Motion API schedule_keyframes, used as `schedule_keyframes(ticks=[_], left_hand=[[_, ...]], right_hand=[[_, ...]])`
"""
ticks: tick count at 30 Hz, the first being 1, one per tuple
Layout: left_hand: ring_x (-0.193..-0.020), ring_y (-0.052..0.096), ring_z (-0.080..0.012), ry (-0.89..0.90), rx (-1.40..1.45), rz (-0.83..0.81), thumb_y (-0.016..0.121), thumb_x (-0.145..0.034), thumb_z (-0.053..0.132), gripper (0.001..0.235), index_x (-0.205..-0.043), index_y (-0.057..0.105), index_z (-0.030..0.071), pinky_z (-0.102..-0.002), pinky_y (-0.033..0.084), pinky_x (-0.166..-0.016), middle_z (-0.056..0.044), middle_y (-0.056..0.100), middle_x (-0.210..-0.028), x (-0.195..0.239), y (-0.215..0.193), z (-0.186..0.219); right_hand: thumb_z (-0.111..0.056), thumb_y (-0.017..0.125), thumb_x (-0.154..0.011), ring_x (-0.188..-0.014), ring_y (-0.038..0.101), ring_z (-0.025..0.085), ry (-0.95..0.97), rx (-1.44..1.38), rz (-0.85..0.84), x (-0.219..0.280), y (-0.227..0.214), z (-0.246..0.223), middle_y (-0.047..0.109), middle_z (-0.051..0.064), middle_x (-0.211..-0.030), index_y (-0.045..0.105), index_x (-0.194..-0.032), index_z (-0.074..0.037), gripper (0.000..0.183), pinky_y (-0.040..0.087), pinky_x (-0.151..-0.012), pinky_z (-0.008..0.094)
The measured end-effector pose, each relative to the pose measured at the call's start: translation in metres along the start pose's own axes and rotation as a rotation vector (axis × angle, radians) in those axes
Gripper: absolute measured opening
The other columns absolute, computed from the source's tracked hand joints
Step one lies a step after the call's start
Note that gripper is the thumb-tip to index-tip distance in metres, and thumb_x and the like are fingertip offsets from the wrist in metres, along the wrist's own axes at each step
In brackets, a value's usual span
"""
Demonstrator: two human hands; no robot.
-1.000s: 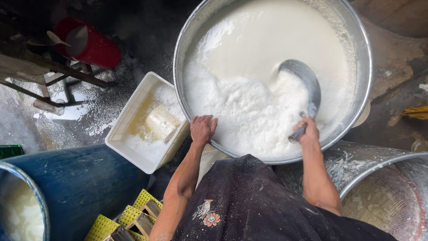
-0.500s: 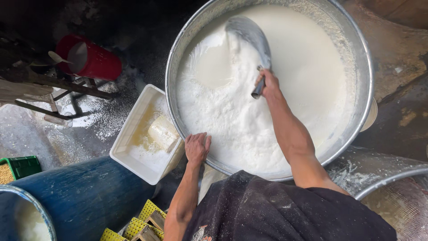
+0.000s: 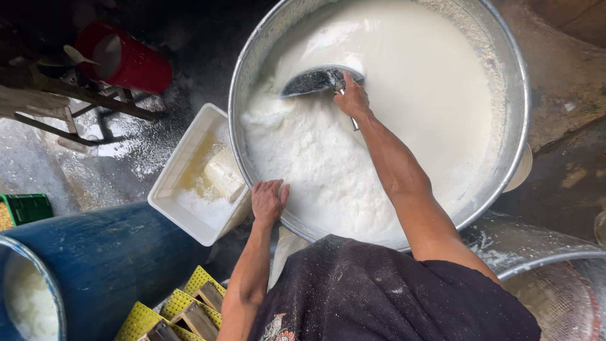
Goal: The person stirs a white liquid in a large metal basin using a ladle. They repeatedly scoop the liquid and pour it into a smaller blue basin, then return to stirring the large basin. The process is repeated multiple times throughout the clip.
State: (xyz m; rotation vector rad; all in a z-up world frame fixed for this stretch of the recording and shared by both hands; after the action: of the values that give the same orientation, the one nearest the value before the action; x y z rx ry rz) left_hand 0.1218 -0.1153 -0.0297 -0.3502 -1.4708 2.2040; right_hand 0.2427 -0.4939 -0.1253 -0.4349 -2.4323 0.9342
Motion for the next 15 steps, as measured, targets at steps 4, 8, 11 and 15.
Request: schedule_keyframes(ticks=[4, 8, 11, 15], left_hand=[[-0.110, 0.067, -0.0276, 0.007, -0.013, -0.010, 0.060, -0.099, 0.038, 0.036, -0.111, 0.075, 0.008, -0.045, 0.037, -0.111, -0.011, 0.075, -0.111, 0.003, 0.006, -0.004], [-0.108, 0.068, -0.0282, 0.027, 0.036, 0.043, 0.060, -0.098, 0.038, 0.036, -0.108, 0.076, 0.008, -0.045, 0.037, -0.110, -0.012, 0.076, -0.108, 0.009, 0.004, -0.006], [-0.104, 0.069, -0.0287, 0.039, 0.039, 0.064, 0.060, -0.098, 0.038, 0.035, -0.107, 0.077, 0.008, -0.045, 0.037, -0.110, -0.012, 0.076, -0.105, 0.011, 0.004, -0.006], [-0.104, 0.069, -0.0290, 0.071, 0.064, 0.089, 0.061, -0.099, 0.037, 0.034, -0.107, 0.077, 0.008, -0.044, 0.039, -0.109, -0.011, 0.077, -0.104, 0.014, 0.004, -0.008]], right_hand=[[-0.020, 0.071, -0.081, -0.123, 0.060, 0.042, 0.038, 0.059, 0.042, 0.035, -0.020, 0.033, 0.063, 0.020, -0.136, 0.034, -0.158, -0.021, 0.086, 0.047, -0.107, 0.051], [-0.021, 0.072, -0.082, -0.119, 0.063, 0.043, 0.039, 0.116, 0.124, 0.070, -0.052, 0.070, 0.065, 0.021, -0.133, 0.036, -0.158, -0.021, 0.084, 0.049, -0.104, 0.052], [-0.020, 0.070, -0.083, -0.118, 0.065, 0.043, 0.087, 0.127, 0.171, 0.096, -0.071, 0.106, 0.067, 0.022, -0.129, 0.036, -0.158, -0.020, 0.083, 0.050, -0.104, 0.052], [-0.019, 0.070, -0.086, -0.121, 0.061, 0.047, 0.026, 0.139, 0.337, 0.139, -0.107, 0.139, 0.063, 0.022, -0.137, 0.041, -0.155, -0.016, 0.075, 0.047, -0.105, 0.054]])
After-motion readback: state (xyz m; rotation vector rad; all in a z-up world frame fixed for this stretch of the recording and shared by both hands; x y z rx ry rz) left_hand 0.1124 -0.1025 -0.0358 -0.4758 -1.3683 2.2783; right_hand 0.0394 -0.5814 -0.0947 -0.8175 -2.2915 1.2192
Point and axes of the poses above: each hand's wrist, its own x-axis away from the middle knuckle, its own y-axis out of the palm, z = x × y, the point moved 10 cm from there along -x, towards the middle knuckle
